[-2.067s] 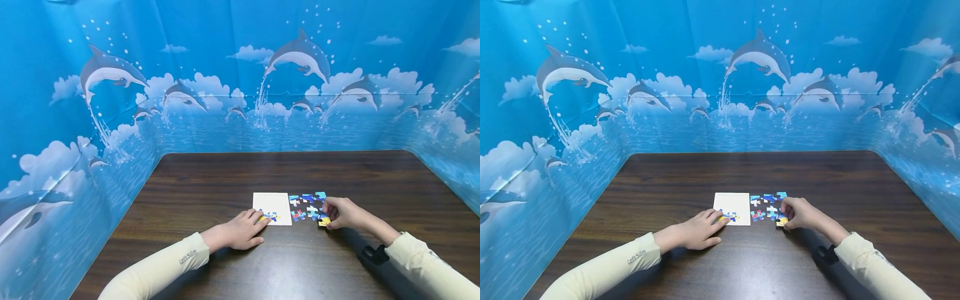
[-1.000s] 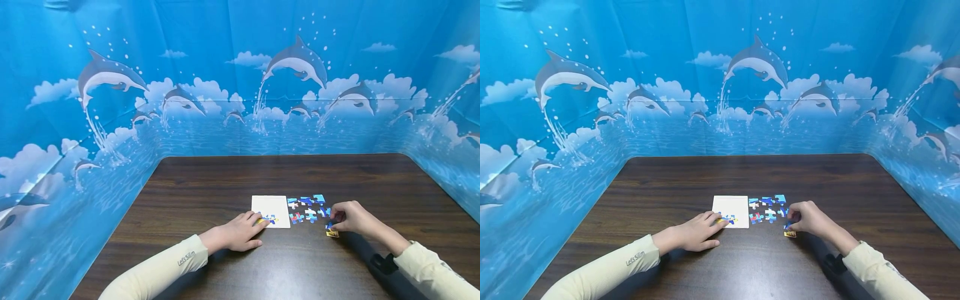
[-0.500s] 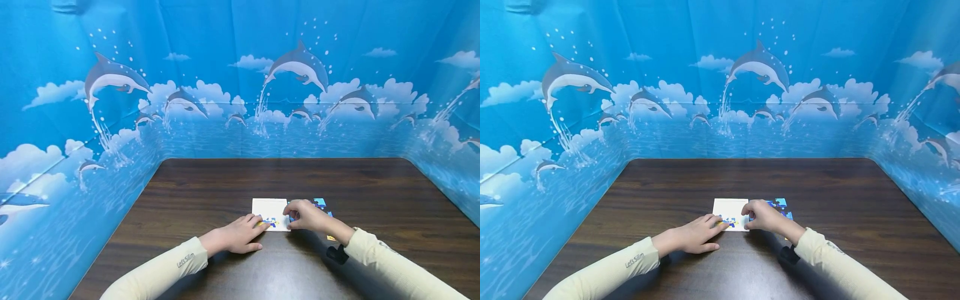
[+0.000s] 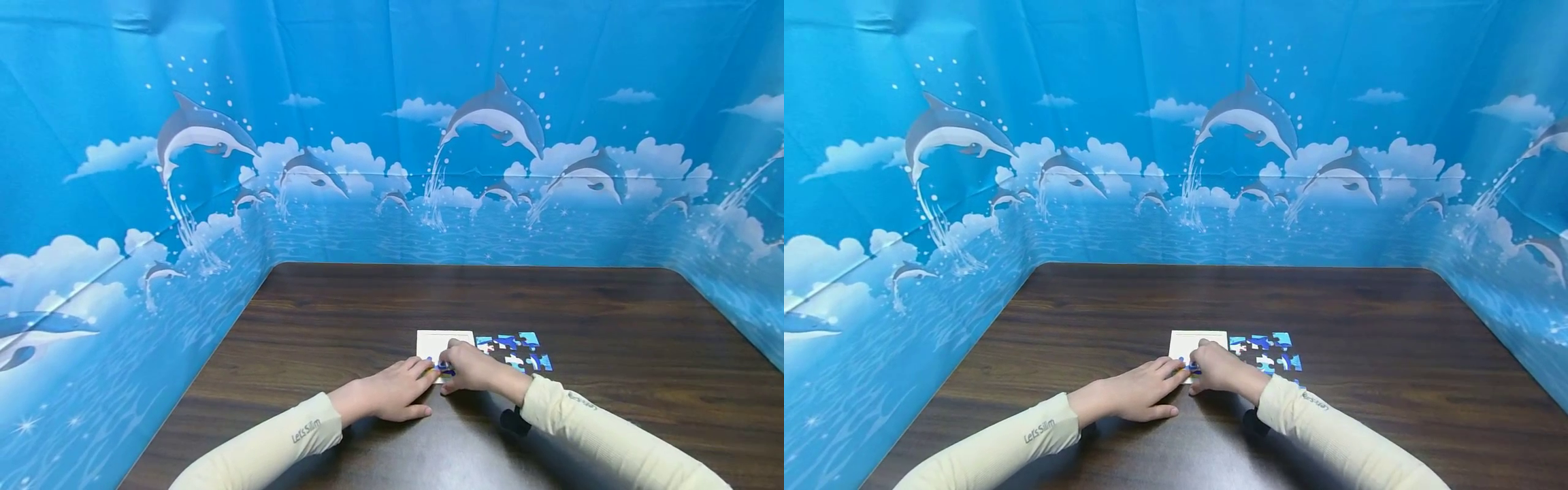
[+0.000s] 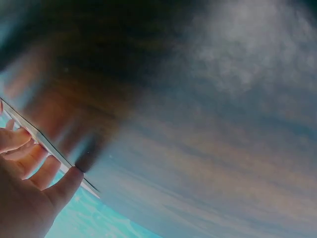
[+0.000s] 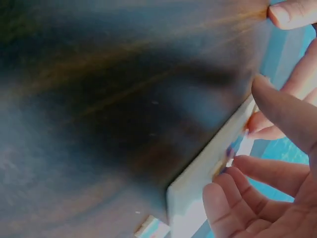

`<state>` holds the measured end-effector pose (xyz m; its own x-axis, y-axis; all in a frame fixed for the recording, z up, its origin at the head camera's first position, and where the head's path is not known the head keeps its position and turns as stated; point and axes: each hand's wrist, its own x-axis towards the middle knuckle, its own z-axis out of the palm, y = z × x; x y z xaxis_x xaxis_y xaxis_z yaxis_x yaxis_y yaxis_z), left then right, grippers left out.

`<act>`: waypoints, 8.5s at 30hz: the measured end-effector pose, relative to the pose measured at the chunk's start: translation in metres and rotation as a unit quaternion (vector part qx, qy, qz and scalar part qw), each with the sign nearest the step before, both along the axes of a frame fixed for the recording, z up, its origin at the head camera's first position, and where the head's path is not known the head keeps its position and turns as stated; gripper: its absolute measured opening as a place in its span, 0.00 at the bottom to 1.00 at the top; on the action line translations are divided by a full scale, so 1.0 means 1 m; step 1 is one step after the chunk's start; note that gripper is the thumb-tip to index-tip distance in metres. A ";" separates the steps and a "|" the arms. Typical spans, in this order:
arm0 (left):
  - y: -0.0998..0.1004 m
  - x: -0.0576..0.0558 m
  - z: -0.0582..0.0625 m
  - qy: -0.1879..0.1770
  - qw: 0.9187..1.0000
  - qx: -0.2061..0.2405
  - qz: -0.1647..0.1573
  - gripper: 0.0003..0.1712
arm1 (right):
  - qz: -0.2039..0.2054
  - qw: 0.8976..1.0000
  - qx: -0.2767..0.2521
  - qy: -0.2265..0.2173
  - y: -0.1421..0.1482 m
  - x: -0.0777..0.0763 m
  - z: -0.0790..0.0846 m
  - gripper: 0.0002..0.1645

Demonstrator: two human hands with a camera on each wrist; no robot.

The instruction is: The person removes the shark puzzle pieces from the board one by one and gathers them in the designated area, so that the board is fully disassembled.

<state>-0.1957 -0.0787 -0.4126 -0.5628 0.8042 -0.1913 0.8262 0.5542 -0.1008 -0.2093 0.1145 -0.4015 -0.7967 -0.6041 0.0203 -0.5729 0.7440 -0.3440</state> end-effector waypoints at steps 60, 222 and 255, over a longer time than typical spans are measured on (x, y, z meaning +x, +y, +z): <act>-0.009 -0.002 -0.002 -0.027 0.997 0.071 -0.009 0.28 | -0.010 0.994 -0.113 -0.004 0.007 -0.007 -0.007 0.18; -0.027 -0.007 0.002 -0.028 0.996 0.076 -0.032 0.28 | -0.090 0.985 -0.132 -0.061 0.000 -0.005 -0.016 0.23; -0.026 -0.013 0.001 0.002 0.995 0.073 -0.071 0.26 | -0.070 0.990 -0.102 -0.062 -0.015 -0.011 -0.013 0.20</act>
